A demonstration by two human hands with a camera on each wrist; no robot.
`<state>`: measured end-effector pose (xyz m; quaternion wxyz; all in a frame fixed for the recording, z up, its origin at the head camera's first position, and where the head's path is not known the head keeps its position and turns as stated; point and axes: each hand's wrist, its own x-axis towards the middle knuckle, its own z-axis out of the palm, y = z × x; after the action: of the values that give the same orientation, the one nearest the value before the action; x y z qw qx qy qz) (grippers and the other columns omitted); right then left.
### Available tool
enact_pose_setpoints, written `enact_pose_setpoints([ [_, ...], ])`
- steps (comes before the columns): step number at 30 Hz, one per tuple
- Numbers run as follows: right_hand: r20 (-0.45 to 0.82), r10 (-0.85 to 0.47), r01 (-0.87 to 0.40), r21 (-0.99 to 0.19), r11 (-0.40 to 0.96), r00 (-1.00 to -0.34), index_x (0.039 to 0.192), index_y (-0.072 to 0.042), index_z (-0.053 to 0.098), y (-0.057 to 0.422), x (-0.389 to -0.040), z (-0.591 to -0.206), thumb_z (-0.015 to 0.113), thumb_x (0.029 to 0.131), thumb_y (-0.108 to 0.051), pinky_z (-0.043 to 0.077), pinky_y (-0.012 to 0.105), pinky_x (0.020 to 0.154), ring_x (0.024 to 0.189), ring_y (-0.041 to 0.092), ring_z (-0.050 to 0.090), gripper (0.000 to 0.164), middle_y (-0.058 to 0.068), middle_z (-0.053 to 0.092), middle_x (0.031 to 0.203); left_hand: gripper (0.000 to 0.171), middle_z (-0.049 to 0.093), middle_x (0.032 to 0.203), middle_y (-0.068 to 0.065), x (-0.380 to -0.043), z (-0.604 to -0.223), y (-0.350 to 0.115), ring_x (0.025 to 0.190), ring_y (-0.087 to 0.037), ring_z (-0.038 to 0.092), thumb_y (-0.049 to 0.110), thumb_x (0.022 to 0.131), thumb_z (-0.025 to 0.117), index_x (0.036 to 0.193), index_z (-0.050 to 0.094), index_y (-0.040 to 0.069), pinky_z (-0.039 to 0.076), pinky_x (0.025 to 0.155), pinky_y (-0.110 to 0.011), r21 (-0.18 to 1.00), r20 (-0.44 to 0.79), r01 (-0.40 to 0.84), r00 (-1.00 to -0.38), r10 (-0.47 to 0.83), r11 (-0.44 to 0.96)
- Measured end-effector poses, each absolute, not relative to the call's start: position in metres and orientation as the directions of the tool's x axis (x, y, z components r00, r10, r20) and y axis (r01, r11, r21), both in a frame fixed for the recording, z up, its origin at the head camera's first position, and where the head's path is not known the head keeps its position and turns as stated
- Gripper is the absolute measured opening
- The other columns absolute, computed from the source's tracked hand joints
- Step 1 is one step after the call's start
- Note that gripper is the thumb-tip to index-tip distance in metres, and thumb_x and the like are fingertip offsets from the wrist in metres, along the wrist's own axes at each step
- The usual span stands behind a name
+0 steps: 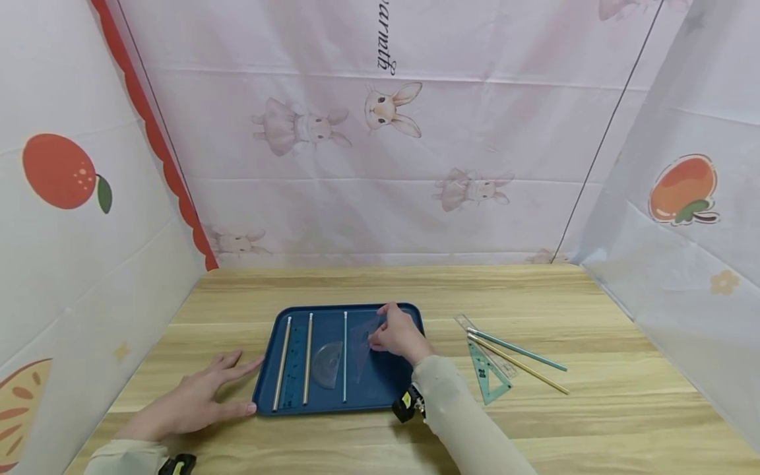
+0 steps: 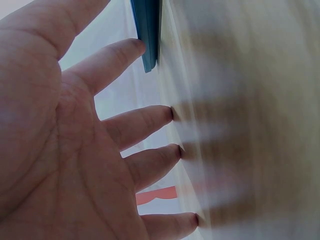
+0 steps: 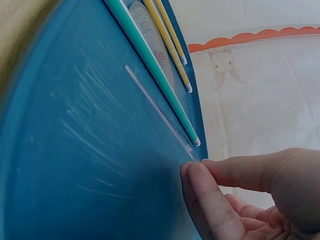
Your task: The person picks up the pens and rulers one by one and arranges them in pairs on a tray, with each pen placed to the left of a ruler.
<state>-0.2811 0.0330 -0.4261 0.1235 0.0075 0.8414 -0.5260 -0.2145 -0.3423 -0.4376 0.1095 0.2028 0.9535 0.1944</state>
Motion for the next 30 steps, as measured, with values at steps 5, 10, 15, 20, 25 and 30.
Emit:
enact_pose_setpoints([
  [5,-0.214,-0.119,0.137,-0.877,0.46,-0.97,0.145,0.001,0.049,0.0331,-0.2802,-0.4266,0.075,0.096,0.006,0.067,0.038,0.081,0.079,0.023,0.076,0.056,0.016,0.065,0.094,0.085,0.03,0.167,-0.041,-0.2152,-0.4379,-0.3426,0.148,-0.076,0.024,0.061,0.094,0.075,0.164,0.047,0.022,0.025,0.091,-0.1,0.413,-0.132,0.346,-0.893,0.431,0.843],
  [10,-0.208,-0.125,0.129,-0.878,0.461,-0.97,0.145,0.0,0.049,0.0325,-0.2798,-0.4279,0.075,0.095,0.006,0.067,0.038,0.081,0.079,0.023,0.077,0.056,0.016,0.066,0.094,0.085,0.031,0.167,-0.04,-0.2142,-0.4384,-0.3429,0.147,-0.076,0.025,0.061,0.094,0.076,0.164,0.047,0.023,0.025,0.091,-0.1,0.411,-0.118,0.355,-0.893,0.435,0.84],
  [15,-0.206,-0.128,0.125,-0.876,0.465,-0.97,0.144,0.0,0.05,0.0315,-0.2786,-0.4269,0.076,0.095,0.005,0.066,0.038,0.081,0.077,0.023,0.076,0.055,0.016,0.067,0.093,0.085,0.031,0.167,-0.04,-0.2137,-0.4384,-0.3428,0.148,-0.075,0.025,0.062,0.093,0.076,0.164,0.047,0.023,0.026,0.092,-0.099,0.406,-0.12,0.351,-0.895,0.43,0.844],
  [20,-0.199,-0.137,0.112,-0.874,0.473,-0.97,0.142,0.0,0.051,0.0317,-0.2766,-0.426,0.075,0.096,0.004,0.066,0.037,0.078,0.075,0.022,0.075,0.052,0.016,0.068,0.092,0.085,0.031,0.167,-0.041,-0.2145,-0.4382,-0.3425,0.147,-0.076,0.025,0.062,0.093,0.076,0.164,0.047,0.022,0.026,0.092,-0.099,0.406,-0.126,0.347,-0.895,0.428,0.845],
  [25,-0.19,-0.143,0.1,-0.871,0.481,-0.971,0.141,0.0,0.051,0.0319,-0.2748,-0.4264,0.073,0.098,0.004,0.067,0.035,0.077,0.074,0.021,0.075,0.048,0.015,0.068,0.092,0.085,0.031,0.167,-0.041,-0.2147,-0.4384,-0.3425,0.147,-0.077,0.025,0.061,0.093,0.076,0.164,0.048,0.022,0.026,0.092,-0.099,0.406,-0.124,0.348,-0.895,0.428,0.845],
  [30,-0.186,-0.146,0.092,-0.866,0.491,-0.972,0.139,-0.001,0.052,0.032,-0.2752,-0.4274,0.073,0.098,0.003,0.067,0.035,0.076,0.075,0.022,0.075,0.046,0.015,0.069,0.092,0.085,0.031,0.167,-0.041,-0.2152,-0.4389,-0.3428,0.147,-0.077,0.025,0.062,0.093,0.076,0.164,0.048,0.022,0.026,0.092,-0.099,0.405,-0.121,0.35,-0.895,0.429,0.845],
])
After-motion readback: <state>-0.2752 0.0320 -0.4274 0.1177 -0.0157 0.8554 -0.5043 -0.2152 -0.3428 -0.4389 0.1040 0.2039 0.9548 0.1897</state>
